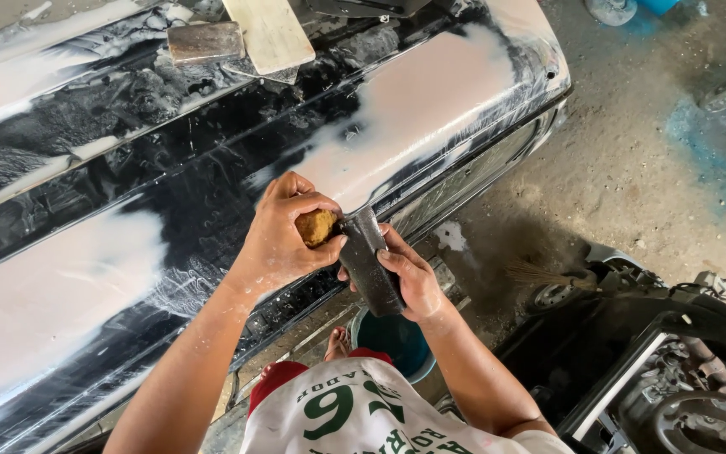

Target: The person sands the hood of a car using a sanding block and a sponge. They repeatedly dip the tools into a bucket of water and wipe the surface to smooth the bodywork.

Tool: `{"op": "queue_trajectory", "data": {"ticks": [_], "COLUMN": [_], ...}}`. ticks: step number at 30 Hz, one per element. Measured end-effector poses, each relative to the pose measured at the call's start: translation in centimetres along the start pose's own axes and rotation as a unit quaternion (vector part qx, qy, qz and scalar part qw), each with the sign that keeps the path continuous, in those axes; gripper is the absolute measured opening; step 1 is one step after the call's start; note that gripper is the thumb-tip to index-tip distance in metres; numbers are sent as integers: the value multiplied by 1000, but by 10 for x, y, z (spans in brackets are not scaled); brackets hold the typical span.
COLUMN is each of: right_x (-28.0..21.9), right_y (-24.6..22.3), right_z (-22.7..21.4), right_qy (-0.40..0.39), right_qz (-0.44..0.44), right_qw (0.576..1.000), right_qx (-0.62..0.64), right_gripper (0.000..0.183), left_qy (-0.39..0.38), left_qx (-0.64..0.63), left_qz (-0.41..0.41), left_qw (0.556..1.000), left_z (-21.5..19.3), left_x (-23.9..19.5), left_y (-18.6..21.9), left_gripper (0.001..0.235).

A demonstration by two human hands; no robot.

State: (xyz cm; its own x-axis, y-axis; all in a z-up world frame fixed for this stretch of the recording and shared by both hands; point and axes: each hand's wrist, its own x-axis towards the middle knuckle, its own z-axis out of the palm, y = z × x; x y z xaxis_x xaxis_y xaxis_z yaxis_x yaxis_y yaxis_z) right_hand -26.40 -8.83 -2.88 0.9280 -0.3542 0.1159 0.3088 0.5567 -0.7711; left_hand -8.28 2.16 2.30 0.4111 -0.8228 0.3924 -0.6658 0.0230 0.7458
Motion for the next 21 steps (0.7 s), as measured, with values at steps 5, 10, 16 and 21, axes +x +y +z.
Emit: {"op": "queue_trajectory", "data": {"ticks": [5,10,16,21], "right_x": [-1,-1,-2,-1], "right_y": [-2,-2,-6,-10], "right_z": [1,0,3,7], "right_qy": [2,3,5,8], "right_qz": [4,2,9,11], "right_qw": [1000,1000,1000,1000], "right_qx": [-8,-15,-5,14], "right_gripper": [35,35,32,32], "left_qy": [-4,4,16,10], "left_qx": [-3,-11,-23,-49], "left_qz": [1,7,17,25], "left_qw": [1000,1000,999,998], "left_z": [1,3,5,6], "left_x": [2,3,3,6], "left_y": [-1,-3,-8,-11], "left_gripper": [31,31,30,27]}}
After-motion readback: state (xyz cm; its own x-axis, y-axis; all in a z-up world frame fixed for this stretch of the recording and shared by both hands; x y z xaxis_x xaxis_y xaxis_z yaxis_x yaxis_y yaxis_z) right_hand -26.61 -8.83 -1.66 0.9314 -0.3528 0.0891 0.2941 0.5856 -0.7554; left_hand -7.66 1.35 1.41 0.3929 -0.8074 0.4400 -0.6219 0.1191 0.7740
